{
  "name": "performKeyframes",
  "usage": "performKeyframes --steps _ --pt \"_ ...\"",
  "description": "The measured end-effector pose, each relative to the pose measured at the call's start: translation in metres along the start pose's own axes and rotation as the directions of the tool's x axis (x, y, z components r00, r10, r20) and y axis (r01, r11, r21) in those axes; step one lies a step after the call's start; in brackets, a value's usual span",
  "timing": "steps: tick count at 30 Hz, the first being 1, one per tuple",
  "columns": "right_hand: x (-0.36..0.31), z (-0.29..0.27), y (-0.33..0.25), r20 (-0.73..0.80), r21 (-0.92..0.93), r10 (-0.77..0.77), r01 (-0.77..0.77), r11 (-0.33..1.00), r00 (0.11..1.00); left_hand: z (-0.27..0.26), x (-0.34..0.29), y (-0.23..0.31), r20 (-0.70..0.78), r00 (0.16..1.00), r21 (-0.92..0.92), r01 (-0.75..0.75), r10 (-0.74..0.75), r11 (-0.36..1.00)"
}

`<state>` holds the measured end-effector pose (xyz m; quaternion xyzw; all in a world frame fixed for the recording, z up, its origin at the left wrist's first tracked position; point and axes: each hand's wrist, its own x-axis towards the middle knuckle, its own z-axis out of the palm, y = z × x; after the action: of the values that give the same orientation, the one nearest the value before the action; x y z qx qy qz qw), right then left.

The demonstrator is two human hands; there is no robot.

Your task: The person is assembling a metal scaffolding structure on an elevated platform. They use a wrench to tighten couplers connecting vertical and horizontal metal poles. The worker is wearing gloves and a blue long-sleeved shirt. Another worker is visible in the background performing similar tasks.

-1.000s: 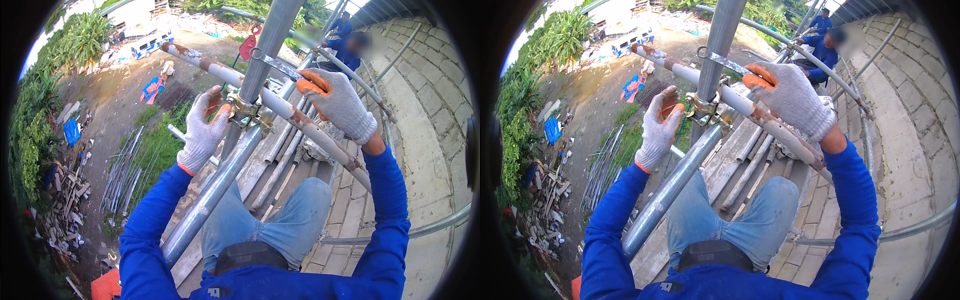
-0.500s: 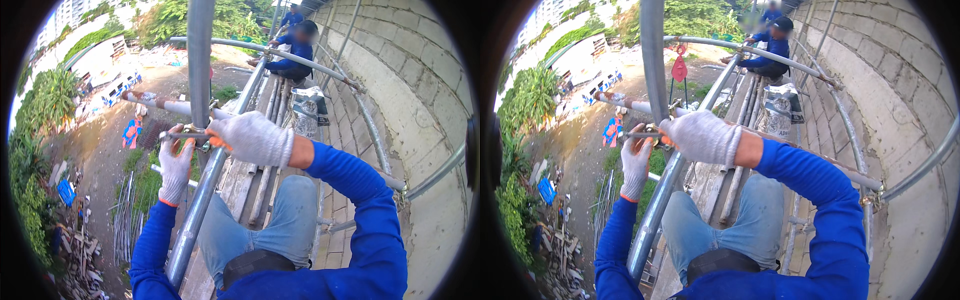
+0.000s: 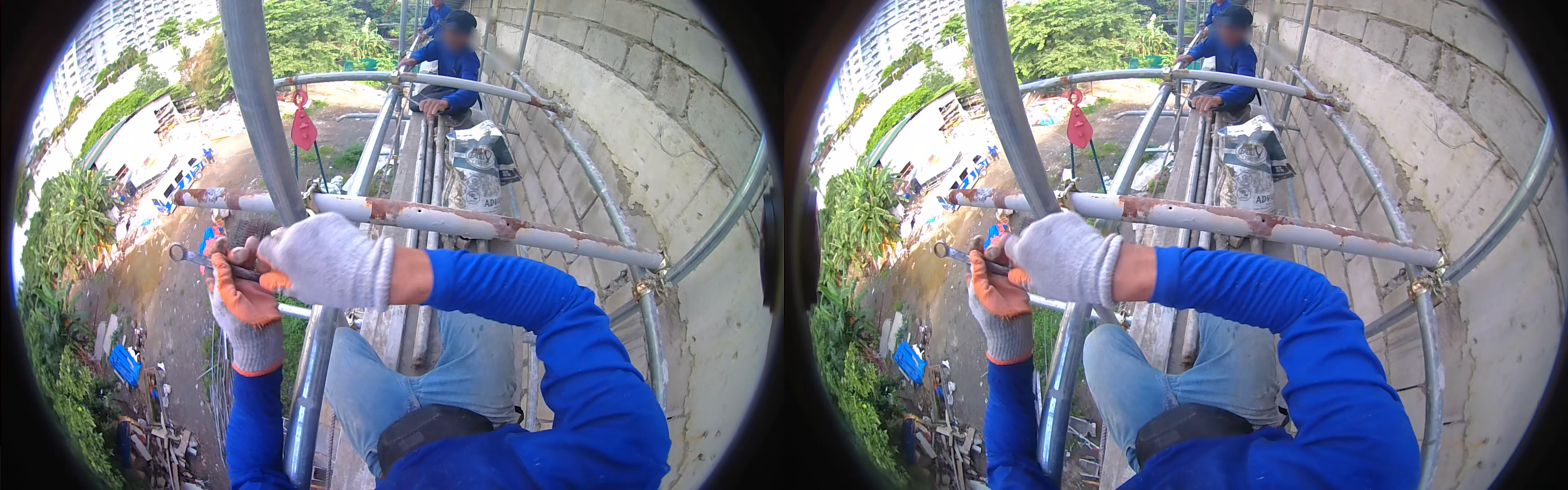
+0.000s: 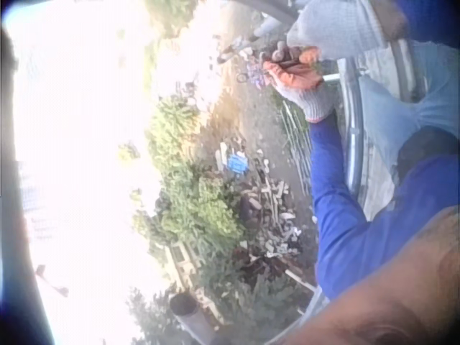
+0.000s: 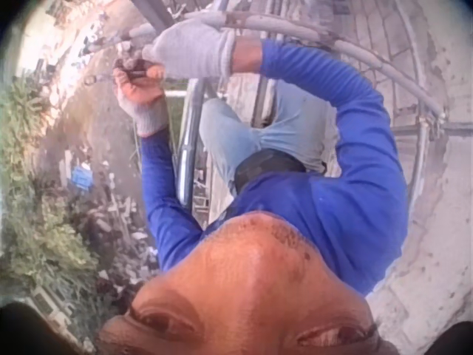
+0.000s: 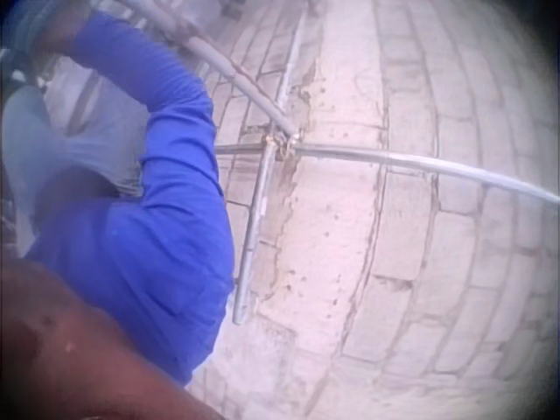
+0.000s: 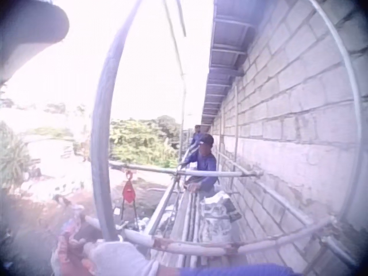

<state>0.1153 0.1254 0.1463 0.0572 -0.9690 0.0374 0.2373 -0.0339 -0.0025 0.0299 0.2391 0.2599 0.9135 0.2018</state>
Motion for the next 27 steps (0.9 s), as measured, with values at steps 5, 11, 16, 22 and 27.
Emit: performKeyframes --steps 5,11,16,22,27 --pt "0.026 -0.055 0.082 -0.758 -0.007 -0.016 0.016 1.0 0.652 -0.059 0.028 0.049 0.036 0.932 0.236 0.343 -0.361 0.909" --pt "0.124 -0.037 0.127 -0.587 0.511 0.44 -0.11 0.852 0.679 -0.075 -0.002 0.027 -0.207 0.828 0.555 0.538 -0.521 0.635" --pt "0.163 -0.032 0.105 -0.377 0.893 0.349 0.238 0.381 0.858 -0.048 -0.011 0.039 -0.276 0.811 0.678 0.545 -0.516 0.494" --pt "0.157 -0.029 0.105 -0.354 0.922 0.269 0.286 0.261 0.896 -0.017 -0.016 0.053 -0.1 0.901 0.659 0.378 -0.422 0.65" --pt "0.165 -0.037 0.109 -0.111 0.954 0.392 -0.013 0.299 0.913 0.03 -0.01 0.066 -0.056 0.947 0.57 0.289 -0.315 0.769"
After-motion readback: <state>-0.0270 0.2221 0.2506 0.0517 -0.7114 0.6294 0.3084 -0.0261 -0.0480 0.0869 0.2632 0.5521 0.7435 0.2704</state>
